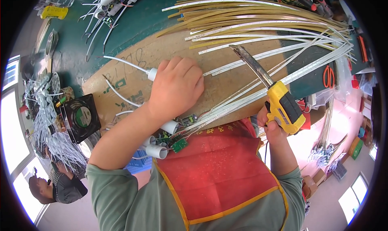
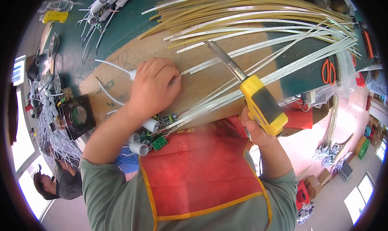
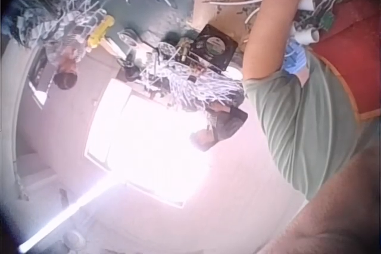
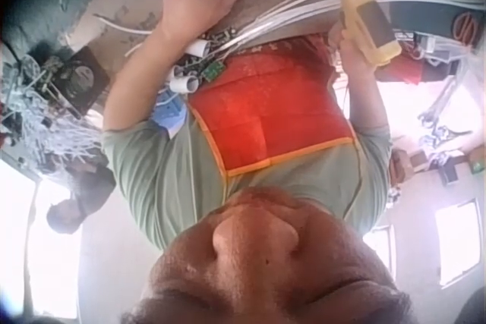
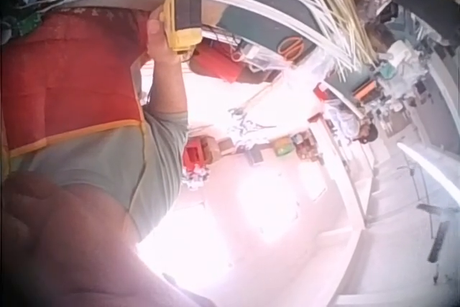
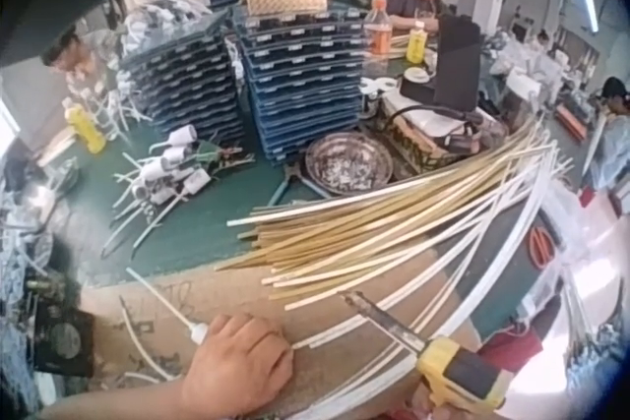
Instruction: The person solders wires from circuit modules onto LED light strips using a soldering gun.
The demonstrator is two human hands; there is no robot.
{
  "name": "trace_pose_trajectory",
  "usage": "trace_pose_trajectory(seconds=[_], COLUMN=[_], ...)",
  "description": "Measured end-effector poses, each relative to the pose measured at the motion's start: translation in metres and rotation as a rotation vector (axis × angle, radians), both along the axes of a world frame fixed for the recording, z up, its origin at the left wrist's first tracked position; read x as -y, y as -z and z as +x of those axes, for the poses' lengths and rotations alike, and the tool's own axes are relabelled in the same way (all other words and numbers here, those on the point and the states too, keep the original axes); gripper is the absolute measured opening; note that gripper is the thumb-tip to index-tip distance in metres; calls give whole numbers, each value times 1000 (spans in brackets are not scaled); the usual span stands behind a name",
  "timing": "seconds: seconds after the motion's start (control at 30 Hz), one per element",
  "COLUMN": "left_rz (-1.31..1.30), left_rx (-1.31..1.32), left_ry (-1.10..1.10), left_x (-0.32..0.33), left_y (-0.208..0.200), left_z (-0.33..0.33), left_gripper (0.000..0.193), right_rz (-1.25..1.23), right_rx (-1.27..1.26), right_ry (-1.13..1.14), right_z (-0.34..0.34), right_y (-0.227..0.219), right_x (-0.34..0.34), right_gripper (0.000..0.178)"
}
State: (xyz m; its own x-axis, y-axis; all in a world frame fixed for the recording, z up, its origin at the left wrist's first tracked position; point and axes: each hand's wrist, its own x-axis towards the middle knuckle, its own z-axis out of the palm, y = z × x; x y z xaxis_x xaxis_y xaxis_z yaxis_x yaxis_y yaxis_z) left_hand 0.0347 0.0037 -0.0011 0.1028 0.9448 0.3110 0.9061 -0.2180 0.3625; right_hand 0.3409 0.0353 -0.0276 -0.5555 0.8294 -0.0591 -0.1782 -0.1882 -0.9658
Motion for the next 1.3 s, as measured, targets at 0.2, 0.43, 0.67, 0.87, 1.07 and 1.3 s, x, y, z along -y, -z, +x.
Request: trace_pose_trajectory(seconds=[0.2,0.43,0.67,0.87,1.07,1.3], left_rz=[-58,-215,-252,-235,-174,-318], left_rx=[5,-83,-150,-90,-72,-23], left_ry=[-2,82,96,56,68,323], left_x=[2,10,22,19,30,47], left_y=[-6,-41,-36,-36,-70,-72], left_z=[1,-19,-42,-42,-34,-18], left_gripper=[15,34,31,29,32,33], right_rz=[9,79,169,254,166,26], right_rx=[34,175,145,79,188,52], right_ry=[-45,-152,-73,6,-72,-32], right_z=[5,37,3,1,8,16], right_y=[-1,38,-5,-4,7,8], right_x=[-6,8,-6,-3,-4,3], right_gripper=[35,51,53,52,52,29])
